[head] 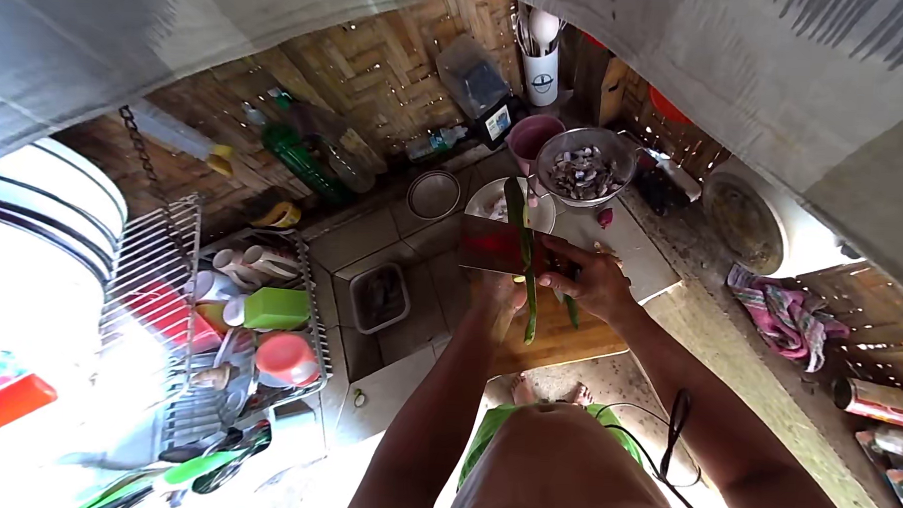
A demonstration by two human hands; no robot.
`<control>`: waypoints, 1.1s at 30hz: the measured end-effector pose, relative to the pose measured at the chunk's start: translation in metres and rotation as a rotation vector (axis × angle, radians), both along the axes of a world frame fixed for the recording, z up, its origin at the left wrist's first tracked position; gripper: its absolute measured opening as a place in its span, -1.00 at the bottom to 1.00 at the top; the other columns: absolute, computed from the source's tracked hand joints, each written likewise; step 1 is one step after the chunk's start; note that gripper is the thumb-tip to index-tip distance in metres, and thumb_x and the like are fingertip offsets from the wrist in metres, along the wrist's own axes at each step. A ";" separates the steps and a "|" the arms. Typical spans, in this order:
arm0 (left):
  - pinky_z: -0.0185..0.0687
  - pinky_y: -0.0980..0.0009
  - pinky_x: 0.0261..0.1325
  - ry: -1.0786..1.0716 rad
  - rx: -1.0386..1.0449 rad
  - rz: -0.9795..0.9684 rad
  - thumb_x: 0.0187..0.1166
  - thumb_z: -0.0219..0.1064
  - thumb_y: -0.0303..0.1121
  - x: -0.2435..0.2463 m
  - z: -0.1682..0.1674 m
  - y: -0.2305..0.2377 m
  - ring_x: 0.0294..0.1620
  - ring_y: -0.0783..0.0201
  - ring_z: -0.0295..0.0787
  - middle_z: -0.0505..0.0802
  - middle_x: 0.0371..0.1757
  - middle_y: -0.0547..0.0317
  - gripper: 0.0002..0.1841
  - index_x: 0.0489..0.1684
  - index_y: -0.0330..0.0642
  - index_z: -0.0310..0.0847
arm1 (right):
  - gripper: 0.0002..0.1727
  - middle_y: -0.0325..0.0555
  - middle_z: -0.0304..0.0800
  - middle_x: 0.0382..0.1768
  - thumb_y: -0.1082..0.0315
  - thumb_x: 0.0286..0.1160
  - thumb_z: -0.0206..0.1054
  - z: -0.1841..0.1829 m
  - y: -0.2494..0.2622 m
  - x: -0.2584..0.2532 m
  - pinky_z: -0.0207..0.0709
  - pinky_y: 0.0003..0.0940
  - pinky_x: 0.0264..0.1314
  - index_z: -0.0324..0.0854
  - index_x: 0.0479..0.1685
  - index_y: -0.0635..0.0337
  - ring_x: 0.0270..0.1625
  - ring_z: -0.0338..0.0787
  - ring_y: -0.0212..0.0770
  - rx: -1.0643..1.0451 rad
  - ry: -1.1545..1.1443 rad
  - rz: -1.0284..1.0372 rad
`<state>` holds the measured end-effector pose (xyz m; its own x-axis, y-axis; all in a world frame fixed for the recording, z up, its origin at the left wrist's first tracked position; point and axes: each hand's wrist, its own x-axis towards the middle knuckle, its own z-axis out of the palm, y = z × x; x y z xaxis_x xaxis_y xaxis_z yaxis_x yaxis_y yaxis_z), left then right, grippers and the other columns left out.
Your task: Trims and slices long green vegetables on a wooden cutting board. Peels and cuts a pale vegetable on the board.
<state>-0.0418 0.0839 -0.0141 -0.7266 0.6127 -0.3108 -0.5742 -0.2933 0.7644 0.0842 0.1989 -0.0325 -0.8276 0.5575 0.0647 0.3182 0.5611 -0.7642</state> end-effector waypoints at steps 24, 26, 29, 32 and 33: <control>0.47 0.48 -0.66 -0.038 -0.192 -0.115 0.91 -0.24 -0.05 -0.003 -0.013 -0.007 -0.68 0.28 0.60 0.72 -0.54 0.04 -0.50 -0.18 -0.15 0.57 | -0.19 -0.09 0.92 -0.17 -0.52 0.33 0.32 -0.009 0.003 -0.008 0.68 0.21 -0.17 0.49 0.66 -0.54 -0.21 0.86 0.00 0.028 0.017 -0.048; 0.48 0.48 -0.66 -0.022 -0.178 -0.131 0.92 -0.27 -0.03 -0.002 -0.014 -0.010 -0.67 0.28 0.61 0.75 -0.50 0.02 -0.47 -0.12 -0.16 0.58 | -0.19 -0.09 0.92 -0.15 -0.50 0.33 0.34 -0.008 0.003 -0.007 0.69 0.22 -0.16 0.49 0.66 -0.53 -0.20 0.86 -0.01 0.011 0.020 -0.049; 0.54 0.46 -0.61 0.004 -0.174 -0.147 0.93 -0.30 0.00 -0.001 -0.016 -0.014 -0.65 0.28 0.61 0.73 -0.50 0.03 -0.44 -0.12 -0.17 0.58 | -0.19 -0.08 0.92 -0.13 -0.50 0.33 0.35 -0.006 0.004 -0.006 0.70 0.21 -0.15 0.49 0.66 -0.53 -0.19 0.87 0.00 0.002 0.014 -0.041; 0.55 0.46 -0.61 0.013 -0.169 -0.159 0.92 -0.28 0.00 0.000 -0.017 -0.018 -0.64 0.27 0.62 0.73 -0.50 0.04 -0.44 -0.12 -0.17 0.60 | -0.19 -0.07 0.92 -0.15 -0.52 0.33 0.32 -0.007 0.006 -0.007 0.69 0.23 -0.16 0.47 0.67 -0.56 -0.20 0.87 0.01 0.019 -0.003 -0.045; 0.55 0.46 -0.60 0.018 -0.165 -0.171 0.92 -0.27 0.00 0.001 -0.018 -0.019 -0.63 0.28 0.62 0.74 -0.49 0.05 -0.44 -0.12 -0.16 0.61 | -0.19 -0.07 0.92 -0.18 -0.52 0.33 0.32 -0.008 0.006 -0.008 0.68 0.23 -0.17 0.48 0.66 -0.56 -0.22 0.87 0.01 0.027 0.003 -0.053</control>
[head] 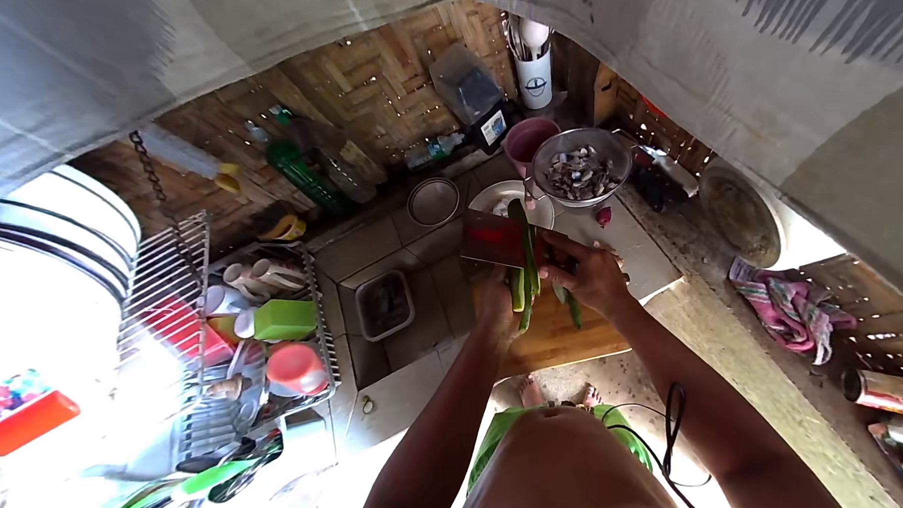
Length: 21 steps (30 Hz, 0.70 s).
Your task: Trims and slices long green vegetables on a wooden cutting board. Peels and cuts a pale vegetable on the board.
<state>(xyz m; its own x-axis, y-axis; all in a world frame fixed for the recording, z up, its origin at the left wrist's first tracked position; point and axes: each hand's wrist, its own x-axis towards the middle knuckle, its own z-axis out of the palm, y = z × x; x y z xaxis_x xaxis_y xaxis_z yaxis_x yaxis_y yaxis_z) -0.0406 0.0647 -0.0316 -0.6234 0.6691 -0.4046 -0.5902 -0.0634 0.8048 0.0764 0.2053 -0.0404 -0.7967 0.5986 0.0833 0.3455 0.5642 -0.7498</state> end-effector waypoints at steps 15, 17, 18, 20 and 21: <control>0.68 0.42 -0.50 0.006 0.035 -0.026 0.92 -0.17 -0.04 0.001 -0.002 -0.011 -0.52 0.27 0.72 0.79 -0.39 0.06 -0.51 0.00 -0.16 0.66 | -0.18 -0.07 0.90 -0.19 -0.55 0.32 0.30 -0.002 0.008 -0.003 0.67 0.25 -0.22 0.48 0.66 -0.55 -0.25 0.84 0.03 0.029 -0.001 -0.007; 0.66 0.41 -0.51 0.001 0.031 -0.028 0.91 -0.16 -0.04 0.000 -0.003 -0.013 -0.52 0.26 0.72 0.79 -0.39 0.06 -0.51 0.00 -0.16 0.66 | -0.18 -0.07 0.91 -0.16 -0.55 0.32 0.29 -0.001 0.009 -0.003 0.67 0.26 -0.18 0.47 0.66 -0.58 -0.20 0.86 0.03 0.022 -0.006 0.000; 0.66 0.42 -0.52 -0.004 0.033 -0.028 0.92 -0.17 -0.05 0.000 -0.004 -0.013 -0.53 0.27 0.72 0.79 -0.39 0.06 -0.51 0.00 -0.16 0.66 | -0.17 -0.09 0.92 -0.15 -0.56 0.31 0.29 0.000 0.009 -0.002 0.68 0.26 -0.17 0.47 0.66 -0.58 -0.19 0.86 0.02 0.026 -0.010 -0.001; 0.67 0.43 -0.55 -0.005 0.034 -0.028 0.92 -0.17 -0.06 0.000 -0.003 -0.012 -0.56 0.28 0.72 0.79 -0.41 0.06 -0.52 -0.01 -0.17 0.65 | -0.18 -0.09 0.90 -0.18 -0.55 0.31 0.30 -0.002 0.009 -0.003 0.66 0.23 -0.20 0.50 0.65 -0.54 -0.23 0.84 0.01 0.051 0.000 -0.011; 0.66 0.43 -0.55 -0.003 0.044 -0.040 0.92 -0.18 -0.06 0.000 -0.003 -0.013 -0.57 0.29 0.71 0.79 -0.42 0.06 -0.51 0.00 -0.17 0.66 | -0.17 -0.08 0.91 -0.17 -0.55 0.31 0.31 -0.002 0.009 -0.004 0.67 0.24 -0.20 0.51 0.64 -0.52 -0.22 0.85 0.03 0.068 0.001 -0.015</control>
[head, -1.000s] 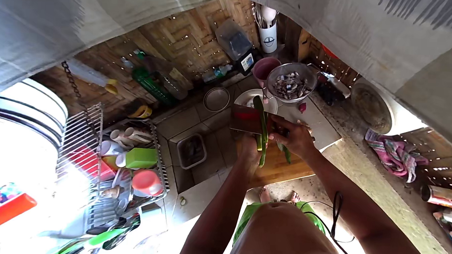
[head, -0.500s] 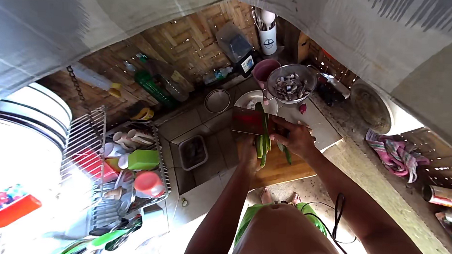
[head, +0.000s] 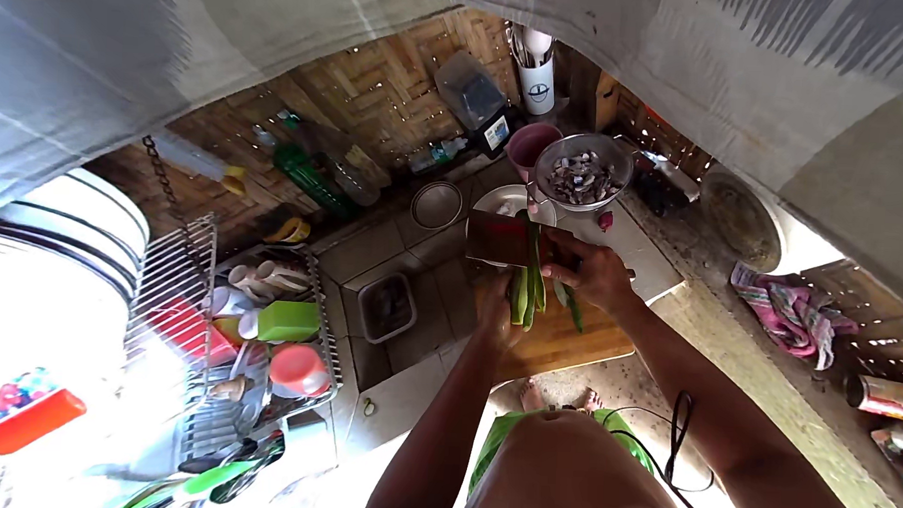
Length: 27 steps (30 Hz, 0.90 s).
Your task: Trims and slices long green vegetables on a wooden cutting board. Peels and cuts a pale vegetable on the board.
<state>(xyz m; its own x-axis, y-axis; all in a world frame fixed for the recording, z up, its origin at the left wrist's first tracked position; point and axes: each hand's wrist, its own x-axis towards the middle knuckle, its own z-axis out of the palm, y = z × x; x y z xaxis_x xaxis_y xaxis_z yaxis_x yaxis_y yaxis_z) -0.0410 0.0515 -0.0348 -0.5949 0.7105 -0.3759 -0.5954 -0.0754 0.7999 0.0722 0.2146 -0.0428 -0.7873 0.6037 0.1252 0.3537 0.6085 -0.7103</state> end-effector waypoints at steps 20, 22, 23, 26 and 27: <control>0.55 0.46 -0.55 -0.168 0.011 0.127 0.82 -0.15 0.08 -0.050 -0.005 0.029 -0.58 0.32 0.61 0.71 -0.44 0.17 -0.54 -0.19 -0.01 0.54 | -0.27 -0.12 0.91 -0.18 -0.39 0.34 0.45 -0.005 0.006 0.007 0.70 0.19 -0.09 0.52 0.62 -0.60 -0.22 0.85 -0.10 -0.183 0.042 0.004; 0.64 0.33 -0.37 -0.115 0.053 0.181 0.84 -0.18 0.15 -0.050 -0.004 0.039 -0.41 0.29 0.67 0.74 -0.35 0.19 -0.52 -0.10 0.06 0.57 | -0.27 -0.15 0.90 -0.17 -0.37 0.35 0.46 -0.002 -0.002 0.012 0.70 0.16 -0.04 0.52 0.62 -0.59 -0.19 0.83 -0.14 -0.223 0.043 0.049; 0.71 0.22 -0.17 -0.115 0.108 0.164 0.84 -0.23 0.19 -0.052 -0.005 0.041 -0.22 0.24 0.72 0.78 -0.21 0.16 -0.47 0.06 0.05 0.57 | -0.26 -0.19 0.89 -0.20 -0.38 0.35 0.45 -0.001 -0.006 0.014 0.70 0.11 -0.04 0.53 0.62 -0.57 -0.21 0.82 -0.18 -0.233 0.046 0.069; 0.75 0.37 -0.28 -0.141 0.196 0.118 0.86 -0.28 0.11 -0.055 0.009 0.050 -0.28 0.32 0.76 0.76 -0.22 0.19 -0.50 0.18 0.01 0.49 | -0.25 -0.25 0.90 -0.21 -0.41 0.34 0.43 0.000 -0.015 0.022 0.73 -0.01 -0.02 0.55 0.61 -0.53 -0.23 0.82 -0.28 -0.249 0.080 0.119; 0.72 0.42 -0.35 -0.149 0.174 0.134 0.89 -0.25 0.01 -0.057 0.017 0.054 -0.33 0.32 0.74 0.74 -0.21 0.16 -0.56 0.18 -0.06 0.46 | -0.24 -0.26 0.91 -0.18 -0.43 0.34 0.40 0.001 -0.017 0.024 0.73 -0.02 -0.01 0.54 0.62 -0.53 -0.20 0.83 -0.29 -0.245 0.084 0.136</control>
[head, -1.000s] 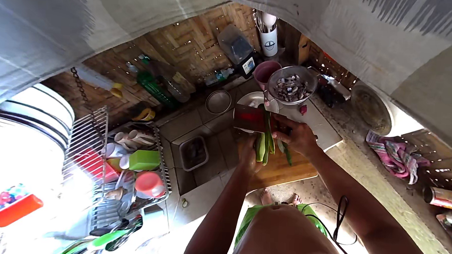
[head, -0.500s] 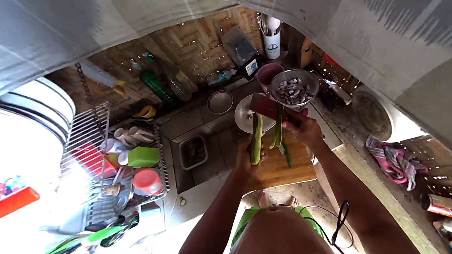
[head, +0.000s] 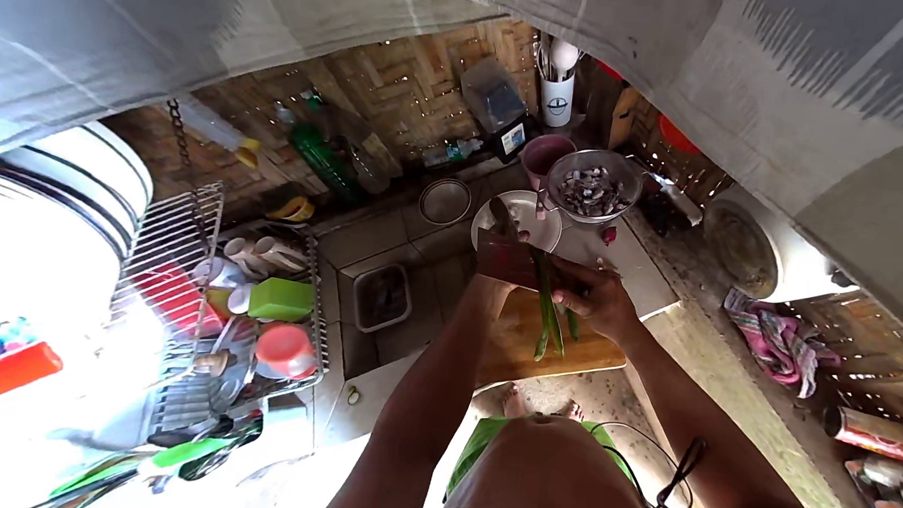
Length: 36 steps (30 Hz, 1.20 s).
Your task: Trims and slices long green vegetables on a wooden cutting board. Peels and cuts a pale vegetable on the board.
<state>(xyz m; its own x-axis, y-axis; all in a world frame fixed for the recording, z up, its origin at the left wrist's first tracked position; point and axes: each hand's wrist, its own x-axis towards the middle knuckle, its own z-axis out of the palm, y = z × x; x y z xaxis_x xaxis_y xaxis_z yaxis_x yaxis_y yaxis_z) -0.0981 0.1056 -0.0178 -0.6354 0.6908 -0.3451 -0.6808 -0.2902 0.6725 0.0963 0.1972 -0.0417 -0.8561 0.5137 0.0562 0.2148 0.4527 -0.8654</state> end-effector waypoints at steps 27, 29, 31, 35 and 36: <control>0.68 0.37 -0.53 -0.193 0.026 -0.243 0.86 -0.37 0.06 -0.035 -0.024 0.016 -0.55 0.19 0.75 0.75 -0.46 0.08 -0.43 0.02 -0.15 0.50 | -0.14 -0.20 0.92 -0.11 -0.63 0.26 0.24 0.005 -0.010 0.012 0.70 0.08 -0.02 0.52 0.62 -0.56 -0.15 0.84 -0.19 0.134 -0.054 -0.002; 0.67 0.39 -0.55 -0.170 -0.006 -0.223 0.87 -0.36 0.04 -0.034 -0.023 0.018 -0.56 0.21 0.73 0.74 -0.43 0.09 -0.45 0.02 -0.15 0.49 | -0.13 -0.19 0.92 -0.09 -0.64 0.25 0.23 0.006 -0.009 0.012 0.70 0.11 -0.01 0.50 0.64 -0.57 -0.13 0.85 -0.17 0.133 -0.067 0.000; 0.70 0.40 -0.54 -0.124 0.005 -0.221 0.88 -0.35 0.00 -0.043 -0.034 0.021 -0.51 0.23 0.78 0.79 -0.31 0.05 -0.47 0.07 -0.15 0.50 | -0.13 -0.19 0.91 -0.07 -0.63 0.25 0.24 0.006 -0.008 0.010 0.70 0.12 -0.01 0.49 0.65 -0.57 -0.13 0.85 -0.15 0.119 -0.069 -0.001; 0.72 0.38 -0.51 -0.128 0.056 -0.263 0.88 -0.35 0.00 -0.035 -0.025 0.015 -0.50 0.19 0.78 0.78 -0.26 0.01 -0.47 0.13 -0.19 0.48 | -0.16 -0.24 0.91 -0.01 -0.60 0.28 0.26 0.005 -0.007 0.008 0.70 0.10 -0.01 0.50 0.64 -0.57 -0.12 0.84 -0.20 0.098 -0.051 0.008; 0.72 0.37 -0.50 -0.129 0.061 -0.274 0.87 -0.35 0.00 -0.034 -0.023 0.013 -0.49 0.18 0.78 0.78 -0.27 0.01 -0.46 0.14 -0.19 0.48 | -0.16 -0.24 0.91 0.02 -0.59 0.28 0.27 0.005 -0.007 0.008 0.70 0.11 0.03 0.50 0.64 -0.57 -0.08 0.85 -0.19 0.099 -0.058 0.010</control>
<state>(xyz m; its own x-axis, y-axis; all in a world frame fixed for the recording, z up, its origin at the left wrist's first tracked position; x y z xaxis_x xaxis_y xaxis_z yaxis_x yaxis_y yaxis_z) -0.1322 0.1187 -0.0404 -0.3765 0.8520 -0.3638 -0.8180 -0.1213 0.5623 0.1042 0.1904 -0.0363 -0.8646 0.4994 0.0560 0.2586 0.5376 -0.8026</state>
